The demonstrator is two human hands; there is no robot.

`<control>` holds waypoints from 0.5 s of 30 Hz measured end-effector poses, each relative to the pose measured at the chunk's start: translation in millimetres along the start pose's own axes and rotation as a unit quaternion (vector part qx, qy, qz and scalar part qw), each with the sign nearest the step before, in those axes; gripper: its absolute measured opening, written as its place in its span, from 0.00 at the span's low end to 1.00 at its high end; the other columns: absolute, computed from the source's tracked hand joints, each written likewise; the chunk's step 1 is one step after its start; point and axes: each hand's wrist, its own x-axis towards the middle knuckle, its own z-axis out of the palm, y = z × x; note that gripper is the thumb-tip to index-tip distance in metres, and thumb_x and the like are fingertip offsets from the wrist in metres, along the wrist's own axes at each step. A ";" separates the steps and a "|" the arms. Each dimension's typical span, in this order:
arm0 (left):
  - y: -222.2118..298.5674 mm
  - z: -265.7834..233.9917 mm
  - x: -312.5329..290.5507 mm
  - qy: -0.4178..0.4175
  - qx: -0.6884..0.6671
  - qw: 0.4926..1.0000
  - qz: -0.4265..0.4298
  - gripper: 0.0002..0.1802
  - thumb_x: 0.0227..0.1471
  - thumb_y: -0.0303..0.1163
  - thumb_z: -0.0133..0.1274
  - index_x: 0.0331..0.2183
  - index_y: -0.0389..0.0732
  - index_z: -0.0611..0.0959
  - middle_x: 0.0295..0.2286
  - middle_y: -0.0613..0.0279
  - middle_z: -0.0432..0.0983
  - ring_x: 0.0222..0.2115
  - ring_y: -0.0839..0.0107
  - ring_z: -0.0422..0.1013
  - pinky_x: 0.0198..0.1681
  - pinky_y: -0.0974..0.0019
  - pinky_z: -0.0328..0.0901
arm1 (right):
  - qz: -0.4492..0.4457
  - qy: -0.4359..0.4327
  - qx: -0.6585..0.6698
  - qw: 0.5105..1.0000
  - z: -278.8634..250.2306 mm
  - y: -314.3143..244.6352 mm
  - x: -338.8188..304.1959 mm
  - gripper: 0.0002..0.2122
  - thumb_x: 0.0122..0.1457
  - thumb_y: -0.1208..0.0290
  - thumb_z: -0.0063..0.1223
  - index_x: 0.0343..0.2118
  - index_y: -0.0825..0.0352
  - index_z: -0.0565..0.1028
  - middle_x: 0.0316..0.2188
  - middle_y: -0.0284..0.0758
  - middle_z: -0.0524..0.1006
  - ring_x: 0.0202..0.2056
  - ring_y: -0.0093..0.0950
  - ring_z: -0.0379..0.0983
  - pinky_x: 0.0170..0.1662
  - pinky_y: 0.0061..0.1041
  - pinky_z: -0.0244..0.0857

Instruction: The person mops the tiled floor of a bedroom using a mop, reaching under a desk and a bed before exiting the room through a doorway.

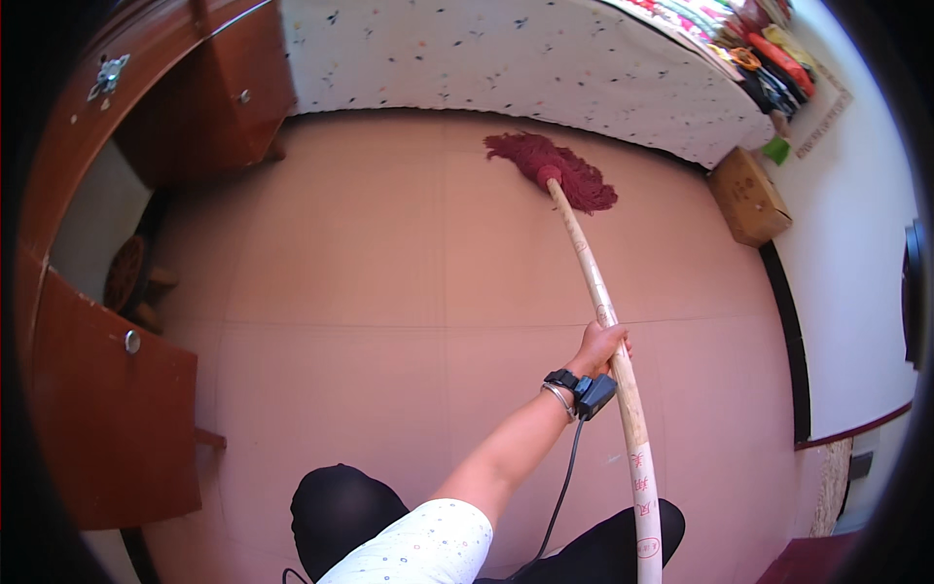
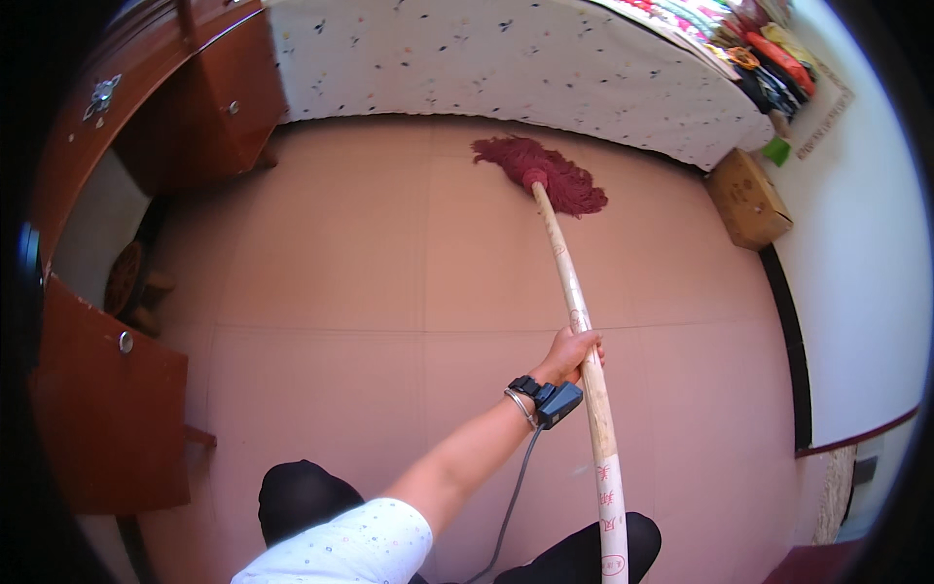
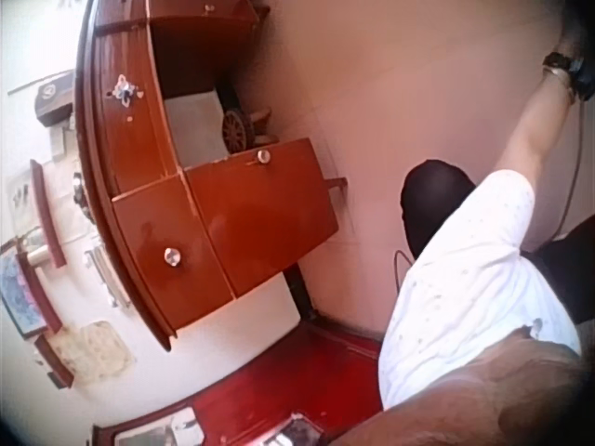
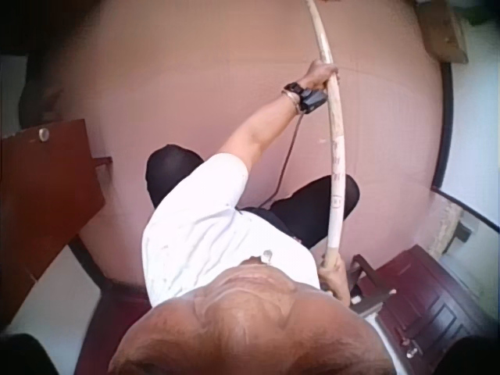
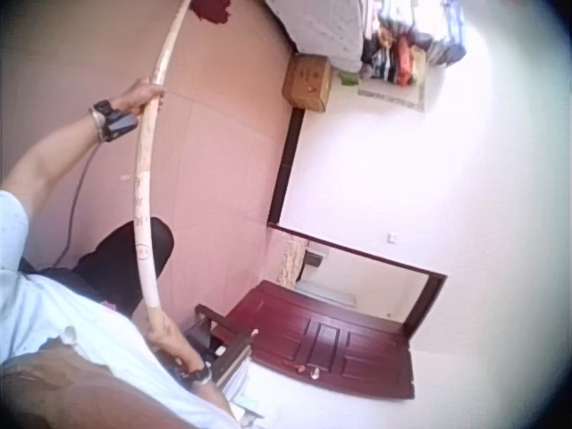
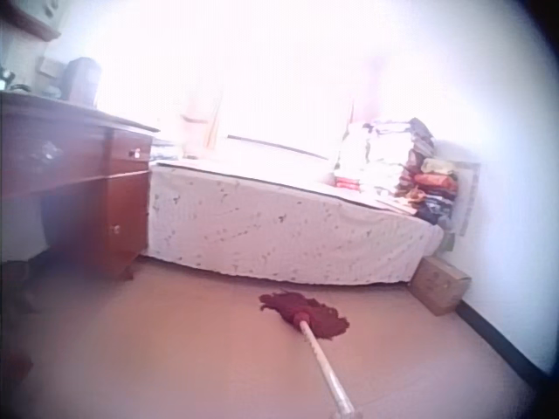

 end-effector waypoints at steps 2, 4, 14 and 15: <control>16.8 -10.1 -4.6 0.017 0.003 1.000 0.021 0.06 0.40 0.23 0.46 0.24 0.36 0.65 0.13 0.61 0.65 0.11 0.70 0.65 0.14 0.67 0.65 | 0.065 -0.042 0.071 0.994 -14.8 -10.3 3.0 0.17 0.40 0.79 0.50 0.37 0.68 0.64 0.18 0.29 0.65 0.21 0.21 0.64 0.23 0.20 0.60; 35.4 -28.5 -13.5 0.022 -0.005 0.999 0.035 0.07 0.43 0.25 0.47 0.25 0.37 0.65 0.16 0.61 0.65 0.15 0.71 0.66 0.18 0.67 0.66 | 0.037 -0.058 0.089 0.994 -23.4 -17.8 6.8 0.18 0.40 0.78 0.50 0.37 0.69 0.63 0.18 0.29 0.65 0.19 0.21 0.64 0.21 0.19 0.60; 128.0 -96.5 -77.5 0.125 -0.100 0.971 0.179 0.06 0.43 0.28 0.47 0.24 0.38 0.66 0.16 0.61 0.65 0.15 0.70 0.65 0.19 0.66 0.65 | -0.080 -0.065 -0.124 0.987 -64.3 -99.2 37.9 0.16 0.43 0.72 0.50 0.37 0.70 0.66 0.20 0.29 0.66 0.16 0.20 0.62 0.17 0.22 0.58; 130.9 -103.8 -84.6 0.139 -0.112 0.963 0.201 0.06 0.43 0.28 0.47 0.24 0.39 0.66 0.15 0.62 0.64 0.15 0.71 0.64 0.19 0.66 0.64 | -0.084 -0.068 -0.124 0.986 -72.7 -106.6 41.5 0.16 0.43 0.72 0.50 0.37 0.70 0.66 0.20 0.29 0.66 0.16 0.20 0.62 0.17 0.22 0.58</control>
